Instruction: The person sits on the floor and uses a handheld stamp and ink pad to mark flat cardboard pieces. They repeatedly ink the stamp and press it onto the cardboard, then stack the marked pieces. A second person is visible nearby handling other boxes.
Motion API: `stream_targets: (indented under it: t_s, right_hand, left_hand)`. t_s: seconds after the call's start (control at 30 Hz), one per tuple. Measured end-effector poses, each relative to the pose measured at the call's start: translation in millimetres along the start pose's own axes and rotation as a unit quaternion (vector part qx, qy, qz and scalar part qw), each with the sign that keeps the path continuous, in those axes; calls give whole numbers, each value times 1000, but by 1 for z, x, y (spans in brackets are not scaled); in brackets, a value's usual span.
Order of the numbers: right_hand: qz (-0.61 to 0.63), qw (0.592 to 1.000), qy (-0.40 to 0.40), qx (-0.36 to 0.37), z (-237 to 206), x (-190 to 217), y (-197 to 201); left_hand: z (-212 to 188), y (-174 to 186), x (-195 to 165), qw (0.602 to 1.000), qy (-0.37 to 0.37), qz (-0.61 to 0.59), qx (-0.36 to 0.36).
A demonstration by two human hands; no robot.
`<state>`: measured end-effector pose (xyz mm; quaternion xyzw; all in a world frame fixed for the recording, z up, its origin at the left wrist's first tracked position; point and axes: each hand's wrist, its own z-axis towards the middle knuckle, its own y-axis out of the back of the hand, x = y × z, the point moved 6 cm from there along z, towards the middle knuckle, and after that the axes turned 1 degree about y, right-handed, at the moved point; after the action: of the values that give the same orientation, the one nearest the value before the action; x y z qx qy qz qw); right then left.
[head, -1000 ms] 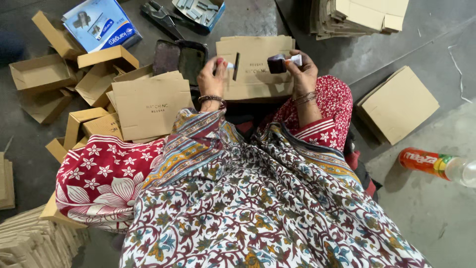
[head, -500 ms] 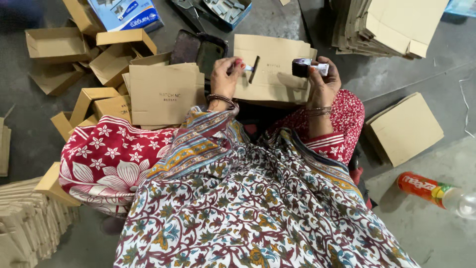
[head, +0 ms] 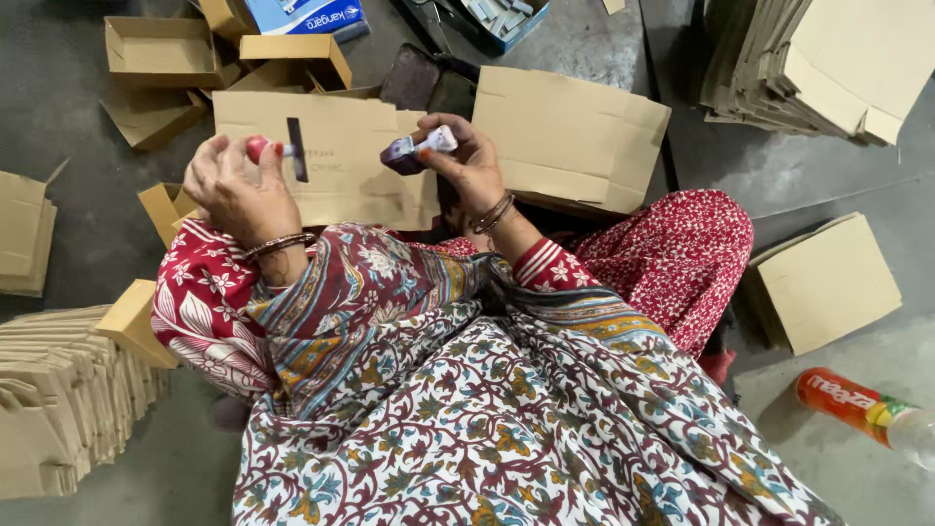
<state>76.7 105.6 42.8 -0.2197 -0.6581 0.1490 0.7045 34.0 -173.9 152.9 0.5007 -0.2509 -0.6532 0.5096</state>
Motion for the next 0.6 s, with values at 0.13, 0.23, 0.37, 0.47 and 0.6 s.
stream_targets:
  t_s: [0.13,0.23,0.37,0.47,0.6]
  right_hand:
    - [-110,991,59,-43,-6,39,73]
    - [-170,974,80,-124,-21,77,147]
    - [-232,944,123,-199,-43,120,210]
    - [-212,941,131,-227,-60,133,233]
    - [-259,933,104,-225,-69,136,235]
  left_hand:
    - [-16,-52,-40,987,-1,-145,69]
    - [-46,-120,-99,942,-27,-285,177]
    - [-65,-183,-170,900,-111,-337,252]
    - [-81,-206,-197,876,-77,-336,336]
    - [-95,-208,-224,852,-96,-366,363]
